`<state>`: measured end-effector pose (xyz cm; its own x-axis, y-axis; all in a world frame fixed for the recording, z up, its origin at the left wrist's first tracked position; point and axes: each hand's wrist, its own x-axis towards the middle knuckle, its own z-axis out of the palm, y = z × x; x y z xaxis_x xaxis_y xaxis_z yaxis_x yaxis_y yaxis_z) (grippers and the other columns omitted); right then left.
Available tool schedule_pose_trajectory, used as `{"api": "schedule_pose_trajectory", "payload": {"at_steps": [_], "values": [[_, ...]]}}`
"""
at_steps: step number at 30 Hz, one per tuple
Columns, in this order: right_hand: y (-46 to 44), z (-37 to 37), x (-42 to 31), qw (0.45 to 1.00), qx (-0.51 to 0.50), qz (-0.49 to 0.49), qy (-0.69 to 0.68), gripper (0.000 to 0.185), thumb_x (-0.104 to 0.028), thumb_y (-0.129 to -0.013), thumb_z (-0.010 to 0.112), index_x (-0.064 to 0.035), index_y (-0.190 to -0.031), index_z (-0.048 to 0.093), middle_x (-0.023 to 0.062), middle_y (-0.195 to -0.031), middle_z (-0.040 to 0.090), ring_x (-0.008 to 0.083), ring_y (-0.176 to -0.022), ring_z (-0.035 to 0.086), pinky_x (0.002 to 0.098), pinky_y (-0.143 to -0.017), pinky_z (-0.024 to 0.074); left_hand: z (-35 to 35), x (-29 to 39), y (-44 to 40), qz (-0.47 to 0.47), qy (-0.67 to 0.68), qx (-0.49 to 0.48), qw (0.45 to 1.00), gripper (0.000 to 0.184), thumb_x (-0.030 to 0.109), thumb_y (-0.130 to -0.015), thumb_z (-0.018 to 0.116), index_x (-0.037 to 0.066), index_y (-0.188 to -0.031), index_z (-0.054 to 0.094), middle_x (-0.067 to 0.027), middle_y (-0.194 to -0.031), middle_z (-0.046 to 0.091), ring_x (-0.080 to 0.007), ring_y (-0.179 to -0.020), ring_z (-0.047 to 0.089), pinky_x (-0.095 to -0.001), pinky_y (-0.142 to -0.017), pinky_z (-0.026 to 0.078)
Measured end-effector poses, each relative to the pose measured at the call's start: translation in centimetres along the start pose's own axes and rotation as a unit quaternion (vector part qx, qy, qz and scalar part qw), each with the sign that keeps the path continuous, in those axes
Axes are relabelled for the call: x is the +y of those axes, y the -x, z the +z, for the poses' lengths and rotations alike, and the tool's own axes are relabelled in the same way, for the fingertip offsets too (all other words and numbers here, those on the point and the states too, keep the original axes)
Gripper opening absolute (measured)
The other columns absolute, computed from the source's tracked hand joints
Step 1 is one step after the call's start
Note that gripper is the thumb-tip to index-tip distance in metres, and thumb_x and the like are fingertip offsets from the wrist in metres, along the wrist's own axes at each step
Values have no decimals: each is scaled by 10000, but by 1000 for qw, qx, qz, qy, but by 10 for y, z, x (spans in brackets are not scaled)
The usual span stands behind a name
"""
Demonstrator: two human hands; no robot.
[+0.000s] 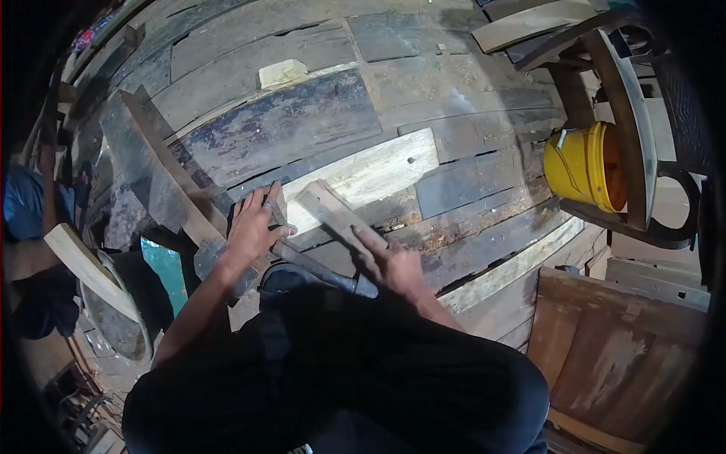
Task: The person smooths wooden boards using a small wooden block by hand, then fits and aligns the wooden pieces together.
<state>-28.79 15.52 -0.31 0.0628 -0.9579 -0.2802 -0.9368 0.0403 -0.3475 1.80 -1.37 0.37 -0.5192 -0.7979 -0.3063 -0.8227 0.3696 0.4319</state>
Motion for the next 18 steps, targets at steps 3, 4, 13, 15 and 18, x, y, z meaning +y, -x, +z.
{"api": "schedule_pose_trajectory", "payload": {"at_steps": [3, 4, 13, 15, 18], "values": [[-19, -14, 47, 988, 112, 100, -42, 674, -430, -1007, 678, -279, -1629, 469, 308, -1066, 715, 467, -801, 730, 543, -712, 594, -4, 5, 1, -14, 1, -10, 1000, 1037, 405, -828, 871, 58, -1661, 360, -169, -1519, 506, -372, -1413, 482, -516, -1178, 360], [-28, -23, 55, 973, 184, 135, -31, 677, -414, -1011, 678, -236, -1630, 470, 310, -1018, 723, 476, -807, 726, 543, -719, 590, -5, 6, 0, -16, 0, -8, 1000, 1039, 404, -828, 872, 59, -1663, 357, -169, -1521, 506, -372, -1412, 482, -516, -1179, 360], [-9, 14, -21, 996, 80, 22, -33, 660, -426, -1012, 673, -404, -1629, 440, 297, -1133, 700, 455, -873, 741, 545, -678, 603, -5, 6, -1, -13, -17, -8, 1000, 1093, 414, -807, 884, 54, -1676, 327, -203, -1483, 516, -394, -1399, 486, -522, -1147, 384], [-6, 6, -17, 997, 35, 28, -56, 663, -458, -999, 676, -409, -1621, 453, 294, -1142, 690, 467, -848, 736, 539, -691, 604, -5, 6, -1, -14, -10, -11, 1000, 1086, 414, -814, 880, 53, -1676, 326, -204, -1482, 516, -398, -1399, 485, -526, -1148, 383], [-25, -2, 25, 979, 137, 148, -36, 649, -457, -1007, 667, -310, -1613, 486, 286, -1043, 700, 493, -762, 716, 569, -677, 589, -6, 6, 1, -17, -2, -10, 1000, 1066, 434, -825, 873, 63, -1670, 342, -175, -1524, 507, -364, -1424, 475, -524, -1162, 372]]}}
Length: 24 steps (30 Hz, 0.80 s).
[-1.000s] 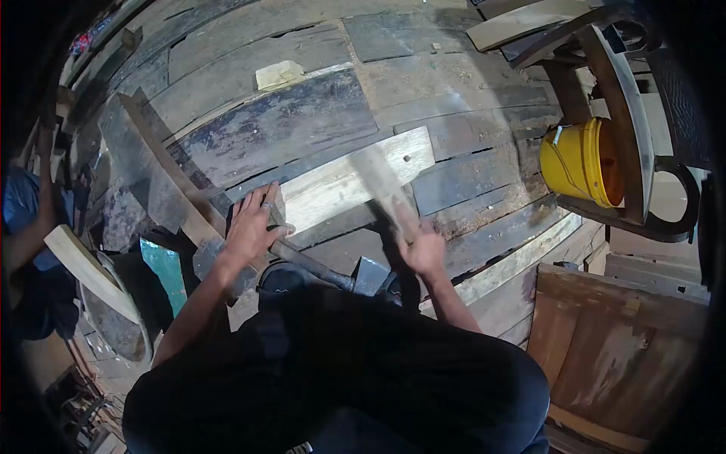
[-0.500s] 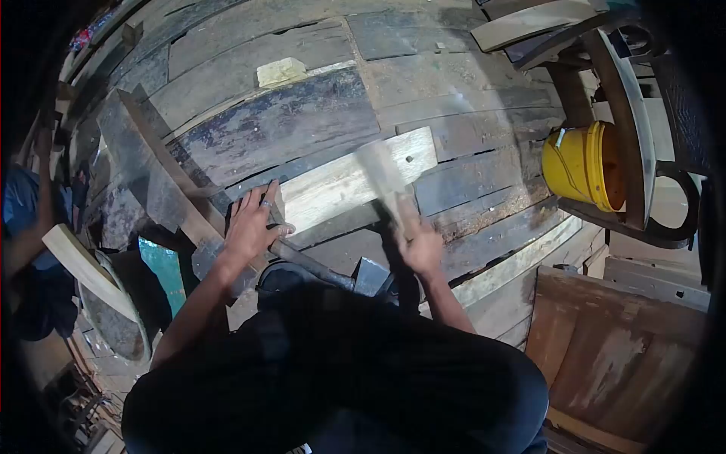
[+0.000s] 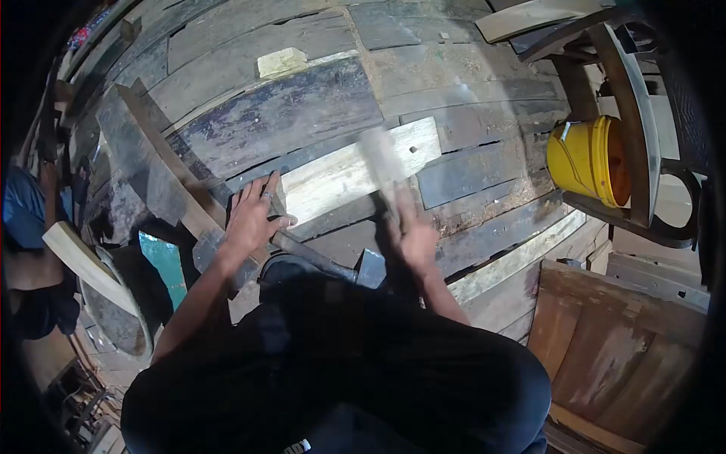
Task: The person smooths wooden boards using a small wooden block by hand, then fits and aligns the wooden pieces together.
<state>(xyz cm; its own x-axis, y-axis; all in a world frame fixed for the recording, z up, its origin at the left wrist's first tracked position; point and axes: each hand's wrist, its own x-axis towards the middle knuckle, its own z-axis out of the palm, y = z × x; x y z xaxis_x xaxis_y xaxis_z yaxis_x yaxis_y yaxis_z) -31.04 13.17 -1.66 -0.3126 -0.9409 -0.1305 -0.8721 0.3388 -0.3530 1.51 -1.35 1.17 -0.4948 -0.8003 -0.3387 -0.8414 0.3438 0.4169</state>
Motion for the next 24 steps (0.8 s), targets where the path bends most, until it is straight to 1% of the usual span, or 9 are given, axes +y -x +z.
{"api": "schedule_pose_trajectory", "payload": {"at_steps": [6, 10, 12, 14, 15, 17, 20, 22, 24], "values": [[-22, -23, -4, 983, 44, 141, -111, 683, -374, -1039, 638, -190, -1657, 415, 346, -1034, 737, 454, -881, 754, 535, -712, 599, 2, -2, -3, -2, -9, 2, 1000, 1061, 434, -822, 875, 75, -1670, 347, -162, -1544, 501, -366, -1438, 467, -523, -1174, 367], [35, 17, -38, 984, -68, -141, -86, 713, -339, -984, 684, -323, -1644, 415, 260, -1207, 693, 491, -815, 721, 572, -763, 600, 2, -1, -1, -5, -5, -5, 1000, 1010, 410, -854, 855, 94, -1671, 352, -160, -1549, 498, -373, -1426, 471, -520, -1179, 362], [41, 13, -43, 977, -150, -148, -45, 699, -369, -974, 688, -395, -1623, 432, 248, -1249, 644, 461, -806, 719, 559, -727, 605, 0, -2, -2, 0, 1, -12, 1000, 984, 408, -889, 828, 74, -1674, 339, -190, -1566, 483, -403, -1439, 459, -521, -1200, 342], [18, -11, -32, 971, -213, -111, 15, 741, -399, -971, 686, -427, -1647, 386, 252, -1028, 684, 475, -837, 719, 542, -718, 599, -2, 0, -1, -2, -2, -13, 1000, 985, 413, -890, 826, 75, -1675, 337, -191, -1558, 487, -406, -1437, 461, -525, -1194, 347], [9, -7, -15, 986, -123, -110, 37, 712, -443, -983, 665, -403, -1642, 400, 275, -1161, 663, 446, -743, 704, 554, -667, 583, -1, 0, -1, -2, 2, -11, 1000, 986, 415, -890, 826, 75, -1674, 337, -193, -1556, 487, -407, -1438, 459, -527, -1195, 346], [-15, -4, 18, 999, 13, -28, 29, 768, -407, -995, 669, -256, -1680, 360, 278, -903, 711, 483, -773, 715, 563, -680, 582, 0, -2, -2, 3, 10, -8, 1000, 989, 424, -887, 824, 72, -1673, 337, -197, -1557, 483, -412, -1440, 453, -535, -1200, 341], [-34, -15, 15, 991, 84, 64, -85, 761, -399, -1015, 659, -216, -1685, 347, 306, -872, 724, 512, -796, 717, 582, -693, 577, 3, -2, -2, -3, -7, 5, 1000, 980, 433, -877, 826, 71, -1663, 365, -174, -1542, 500, -384, -1420, 470, -534, -1176, 354], [-21, -19, -24, 985, 30, 101, -137, 745, -421, -1041, 628, -224, -1693, 326, 347, -869, 710, 546, -818, 711, 617, -716, 568, 5, -3, -3, 1, -8, 10, 1000, 992, 437, -867, 834, 63, -1659, 368, -178, -1542, 499, -385, -1421, 469, -532, -1174, 358], [11, 17, -32, 995, -42, -17, -91, 754, -444, -1028, 631, -295, -1697, 317, 342, -991, 723, 541, -834, 724, 609, -738, 587, 6, -5, -4, -2, -9, 17, 1000, 1003, 440, -858, 842, 56, -1655, 371, -182, -1543, 497, -386, -1423, 469, -530, -1173, 362]]}}
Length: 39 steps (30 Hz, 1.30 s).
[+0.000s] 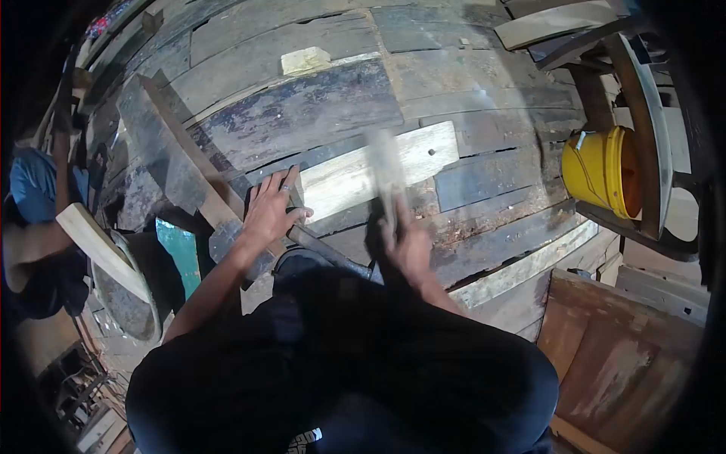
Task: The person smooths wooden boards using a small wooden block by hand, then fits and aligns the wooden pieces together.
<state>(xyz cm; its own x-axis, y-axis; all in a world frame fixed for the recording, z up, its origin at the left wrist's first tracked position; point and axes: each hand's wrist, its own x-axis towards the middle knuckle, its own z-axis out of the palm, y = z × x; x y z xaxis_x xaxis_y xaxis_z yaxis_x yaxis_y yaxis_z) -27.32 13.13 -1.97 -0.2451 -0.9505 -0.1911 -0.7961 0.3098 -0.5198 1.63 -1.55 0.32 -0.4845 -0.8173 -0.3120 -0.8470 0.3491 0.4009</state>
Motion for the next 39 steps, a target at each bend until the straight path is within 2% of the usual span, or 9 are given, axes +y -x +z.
{"api": "schedule_pose_trajectory", "payload": {"at_steps": [4, 10, 16, 17, 18, 26, 29, 34, 39], "values": [[28, -6, -9, 971, -170, -123, 118, 731, -445, -999, 648, -534, -1645, 316, 316, -1283, 673, 466, -891, 762, 556, -759, 626, 1, -3, 2, -25, 2, -2, 1000, 1029, 480, -825, 861, 25, -1629, 407, -183, -1544, 494, -384, -1429, 462, -523, -1162, 384], [-38, -60, 42, 995, 79, 60, 29, 779, -411, -1017, 654, -227, -1697, 321, 365, -1146, 706, 507, -951, 733, 582, -809, 587, -4, 1, 0, -32, 24, 4, 999, 927, 480, -799, 875, 1, -1522, 548, -162, -1510, 512, -369, -1409, 466, -508, -1156, 385], [3, -1, 26, 997, 57, -32, 43, 743, -415, -1000, 676, -320, -1674, 379, 364, -1013, 709, 506, -907, 736, 593, -746, 587, -8, 4, -2, -45, 35, -9, 998, 884, 468, -793, 882, -1, -1481, 585, -160, -1518, 508, -364, -1409, 459, -516, -1157, 373], [16, -16, -2, 997, -78, -13, 17, 689, -358, -997, 687, -292, -1642, 452, 250, -1393, 674, 530, -1045, 721, 522, -908, 608, -3, -1, -3, -48, 17, -25, 998, 861, 480, -793, 880, -32, -1435, 618, -169, -1527, 500, -366, -1413, 451, -509, -1158, 371], [24, -5, -3, 991, -35, -130, 17, 768, -424, -971, 701, -434, -1660, 362, 283, -1052, 682, 493, -842, 724, 598, -735, 590, 0, -3, -3, -49, 18, -28, 998, 861, 480, -793, 880, -32, -1435, 618, -169, -1527, 500, -366, -1413, 451, -509, -1158, 371], [-29, -53, 54, 991, 99, 86, -10, 756, -328, -1004, 686, -182, -1675, 370, 311, -950, 742, 453, -782, 743, 546, -688, 596, -3, -2, -3, -39, 35, 1, 999, 869, 495, -798, 871, -24, -1445, 614, -167, -1519, 505, -365, -1413, 449, -502, -1155, 368], [-27, -50, 25, 983, 100, 132, -73, 733, -394, -1018, 671, -235, -1671, 379, 329, -984, 741, 468, -859, 759, 531, -737, 602, -1, -1, -1, -40, 25, 1, 999, 894, 463, -797, 883, 19, -1501, 555, -160, -1480, 524, -367, -1401, 458, -518, -1136, 376], [29, -8, 12, 984, -29, -166, 54, 697, -417, -987, 672, -419, -1637, 422, 298, -1128, 651, 490, -729, 703, 558, -683, 609, -2, 0, 1, -34, 27, -9, 999, 906, 435, -811, 883, 46, -1540, 511, -165, -1486, 518, -370, -1414, 455, -529, -1142, 376], [-13, -33, 60, 991, -6, -62, 119, 731, -427, -993, 661, -392, -1663, 372, 275, -1077, 712, 469, -786, 727, 550, -707, 614, -4, 3, 3, 1, 41, -9, 999, 961, 385, -827, 883, 74, -1613, 426, -188, -1548, 469, -396, -1443, 437, -527, -1194, 353]]}}
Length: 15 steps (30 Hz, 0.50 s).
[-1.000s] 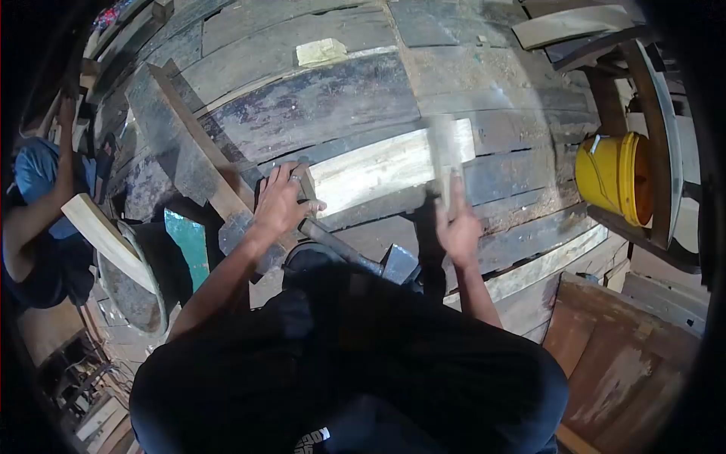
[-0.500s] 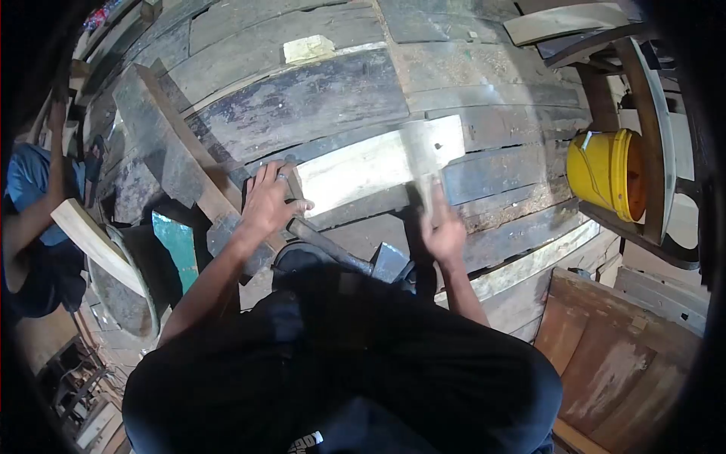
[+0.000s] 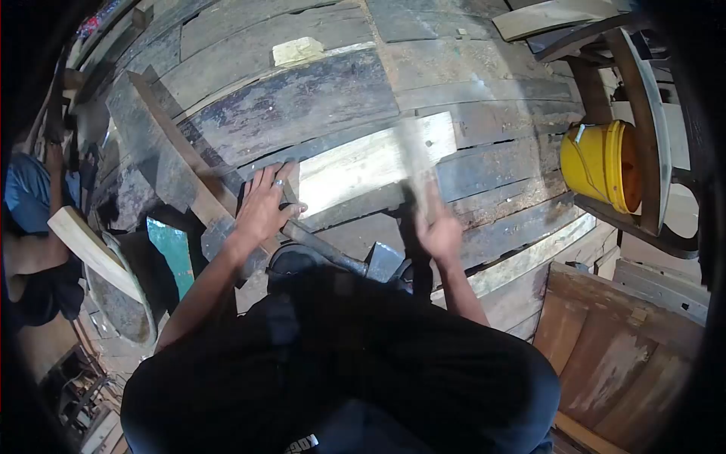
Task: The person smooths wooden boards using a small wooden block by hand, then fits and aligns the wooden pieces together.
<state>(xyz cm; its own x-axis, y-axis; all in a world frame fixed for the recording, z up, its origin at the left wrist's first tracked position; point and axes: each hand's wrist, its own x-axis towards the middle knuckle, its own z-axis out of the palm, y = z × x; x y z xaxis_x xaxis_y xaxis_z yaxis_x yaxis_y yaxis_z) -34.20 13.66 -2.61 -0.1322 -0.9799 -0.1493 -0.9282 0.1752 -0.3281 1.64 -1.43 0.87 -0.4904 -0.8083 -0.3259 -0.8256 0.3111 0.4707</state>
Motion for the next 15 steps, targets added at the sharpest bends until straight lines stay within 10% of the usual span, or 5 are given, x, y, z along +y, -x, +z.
{"api": "schedule_pose_trajectory", "payload": {"at_steps": [5, 12, 15], "values": [[-22, -32, -22, 980, 85, 150, -94, 735, -397, -1027, 647, -230, -1683, 358, 337, -916, 732, 523, -832, 727, 559, -695, 584, 2, 3, 2, 60, -40, -2, 997, 1159, 427, -735, 937, 92, -1666, 333, -187, -1574, 436, -392, -1454, 430, -520, -1198, 343], [32, -13, -28, 990, -112, -82, 1, 740, -419, -959, 711, -419, -1638, 416, 291, -1103, 729, 471, -807, 739, 545, -687, 611, 0, 5, 2, 56, -61, -22, 996, 1178, 379, -747, 932, 87, -1688, 288, -185, -1586, 424, -385, -1469, 416, -511, -1211, 343], [13, 1, 21, 995, 89, 35, -20, 748, -426, -965, 717, -235, -1639, 454, 256, -1061, 756, 434, -830, 757, 509, -705, 625, 2, 2, 3, 56, -58, -13, 997, 1177, 380, -758, 924, 90, -1696, 276, -184, -1582, 426, -385, -1468, 415, -508, -1214, 343]]}}
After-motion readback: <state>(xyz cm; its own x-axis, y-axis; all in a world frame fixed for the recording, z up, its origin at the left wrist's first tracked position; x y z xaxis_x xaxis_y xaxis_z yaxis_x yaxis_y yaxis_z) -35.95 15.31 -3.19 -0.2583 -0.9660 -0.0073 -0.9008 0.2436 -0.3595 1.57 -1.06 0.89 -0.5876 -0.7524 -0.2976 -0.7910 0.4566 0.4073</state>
